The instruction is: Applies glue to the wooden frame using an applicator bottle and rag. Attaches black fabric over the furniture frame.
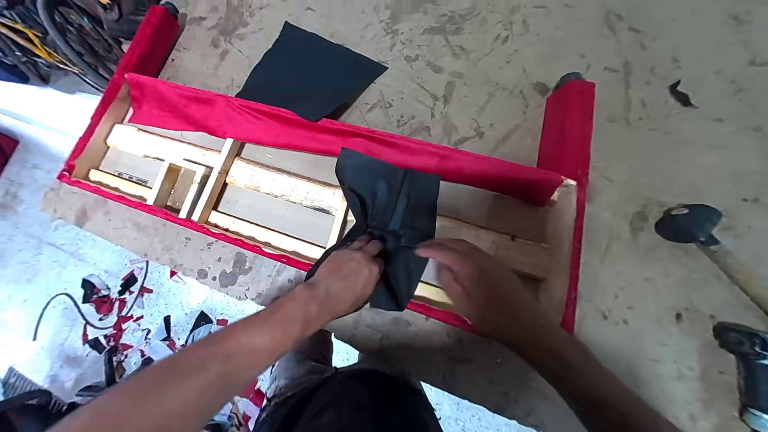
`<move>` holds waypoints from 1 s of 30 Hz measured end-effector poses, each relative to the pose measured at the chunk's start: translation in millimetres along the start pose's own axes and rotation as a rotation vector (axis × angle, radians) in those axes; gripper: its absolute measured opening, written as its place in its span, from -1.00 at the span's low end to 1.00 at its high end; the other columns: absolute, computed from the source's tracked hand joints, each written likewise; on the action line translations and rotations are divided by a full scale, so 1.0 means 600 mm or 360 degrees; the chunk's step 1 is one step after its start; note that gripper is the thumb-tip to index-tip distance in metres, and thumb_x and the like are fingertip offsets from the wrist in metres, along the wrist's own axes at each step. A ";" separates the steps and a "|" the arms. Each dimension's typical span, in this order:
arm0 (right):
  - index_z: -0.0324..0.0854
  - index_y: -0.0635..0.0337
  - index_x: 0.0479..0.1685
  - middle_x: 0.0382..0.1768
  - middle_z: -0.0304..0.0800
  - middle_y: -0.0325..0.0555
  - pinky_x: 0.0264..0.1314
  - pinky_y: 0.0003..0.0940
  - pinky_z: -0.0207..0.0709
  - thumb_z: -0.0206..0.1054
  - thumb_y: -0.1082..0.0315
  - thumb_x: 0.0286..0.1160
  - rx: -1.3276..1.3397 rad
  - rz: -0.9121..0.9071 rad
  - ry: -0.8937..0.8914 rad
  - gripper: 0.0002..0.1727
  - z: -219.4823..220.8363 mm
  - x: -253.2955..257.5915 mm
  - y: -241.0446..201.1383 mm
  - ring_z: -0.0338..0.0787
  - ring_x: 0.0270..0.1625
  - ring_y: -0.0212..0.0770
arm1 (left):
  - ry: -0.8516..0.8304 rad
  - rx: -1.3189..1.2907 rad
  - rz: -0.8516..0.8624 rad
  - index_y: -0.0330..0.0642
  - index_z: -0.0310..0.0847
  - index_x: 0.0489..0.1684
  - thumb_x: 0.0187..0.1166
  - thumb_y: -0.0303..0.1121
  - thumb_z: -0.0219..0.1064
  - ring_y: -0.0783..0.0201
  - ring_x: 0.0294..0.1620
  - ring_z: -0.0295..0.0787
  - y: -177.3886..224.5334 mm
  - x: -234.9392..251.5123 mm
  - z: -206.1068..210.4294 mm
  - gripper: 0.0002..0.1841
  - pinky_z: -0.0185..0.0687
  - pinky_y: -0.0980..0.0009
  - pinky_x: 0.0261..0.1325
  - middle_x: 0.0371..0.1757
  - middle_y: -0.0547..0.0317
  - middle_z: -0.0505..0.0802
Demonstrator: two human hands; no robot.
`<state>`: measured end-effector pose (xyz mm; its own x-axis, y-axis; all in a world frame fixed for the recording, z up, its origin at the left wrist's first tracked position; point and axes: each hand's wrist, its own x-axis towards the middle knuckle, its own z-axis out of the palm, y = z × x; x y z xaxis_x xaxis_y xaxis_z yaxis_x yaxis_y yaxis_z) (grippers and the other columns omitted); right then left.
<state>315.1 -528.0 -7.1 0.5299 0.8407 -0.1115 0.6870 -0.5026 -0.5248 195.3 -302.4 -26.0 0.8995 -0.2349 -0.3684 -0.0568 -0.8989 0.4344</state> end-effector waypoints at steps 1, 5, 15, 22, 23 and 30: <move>0.78 -0.16 0.24 0.24 0.81 -0.29 0.29 0.00 0.72 0.11 0.27 0.63 0.0012 0.0155 0.0052 -0.62 -0.009 -0.028 0.025 0.79 0.30 -0.20 | -0.0116 0.0117 0.0093 -0.17 0.74 0.21 0.68 -0.45 0.18 0.02 0.79 0.27 -0.013 0.018 0.006 -0.72 0.32 0.05 0.76 0.64 0.08 0.57; 0.76 -0.08 0.27 0.20 0.84 -0.21 0.28 0.04 0.72 0.09 0.11 0.68 0.0405 0.0734 -0.0022 -0.60 0.005 -0.105 0.055 0.82 0.25 -0.16 | -0.0468 0.0382 0.0267 -0.16 0.33 0.73 0.55 -0.26 0.34 -0.01 0.94 -0.14 -0.037 0.042 0.003 -0.33 -0.08 0.01 0.91 0.90 0.09 0.19; 0.44 0.11 0.59 -0.01 0.90 -0.13 -0.05 -0.15 0.84 0.54 0.06 0.40 0.1244 0.1517 0.0353 -0.26 0.112 -0.015 -0.085 0.92 -0.07 -0.20 | -0.0793 0.0443 0.0535 0.01 0.22 0.83 0.40 0.10 0.40 0.04 0.95 -0.18 -0.077 0.076 -0.048 -0.10 -0.08 -0.07 0.87 0.94 0.18 0.08; 0.46 0.08 0.59 -0.21 0.90 -0.12 -0.39 -0.19 0.74 0.47 0.18 0.51 0.1216 0.1627 0.0758 -0.37 0.115 -0.002 -0.134 0.85 -0.35 -0.17 | -0.0759 0.0376 0.0788 0.24 0.26 0.82 0.27 0.28 0.43 -0.11 0.91 -0.12 -0.123 0.078 -0.041 -0.04 -0.17 -0.18 0.86 0.90 0.11 0.18; 0.40 0.11 0.64 -0.18 0.89 -0.12 -0.40 -0.20 0.73 0.48 0.11 0.51 0.1214 0.1660 0.0739 -0.30 0.122 -0.001 -0.149 0.84 -0.33 -0.18 | -0.0762 0.0362 0.0785 0.22 0.27 0.81 0.26 0.26 0.46 -0.13 0.92 -0.13 -0.123 0.079 -0.040 -0.04 -0.17 -0.21 0.85 0.90 0.09 0.17; 0.42 0.20 0.61 -0.23 0.87 -0.06 -0.49 -0.19 0.77 0.52 0.34 0.39 0.1213 0.1749 0.0942 -0.29 0.143 -0.007 -0.186 0.84 -0.43 -0.13 | -0.0636 0.0261 0.0869 0.13 0.41 0.71 0.28 0.20 0.50 -0.12 0.85 0.08 -0.137 0.085 -0.038 -0.13 0.14 -0.20 0.74 0.81 0.08 0.36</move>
<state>193.8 -458.5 -20.5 0.8544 -0.1861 -0.4851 -0.5140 -0.4388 -0.7371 255.9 -231.9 -61.8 0.4969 -0.7592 -0.4204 -0.5488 -0.6502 0.5255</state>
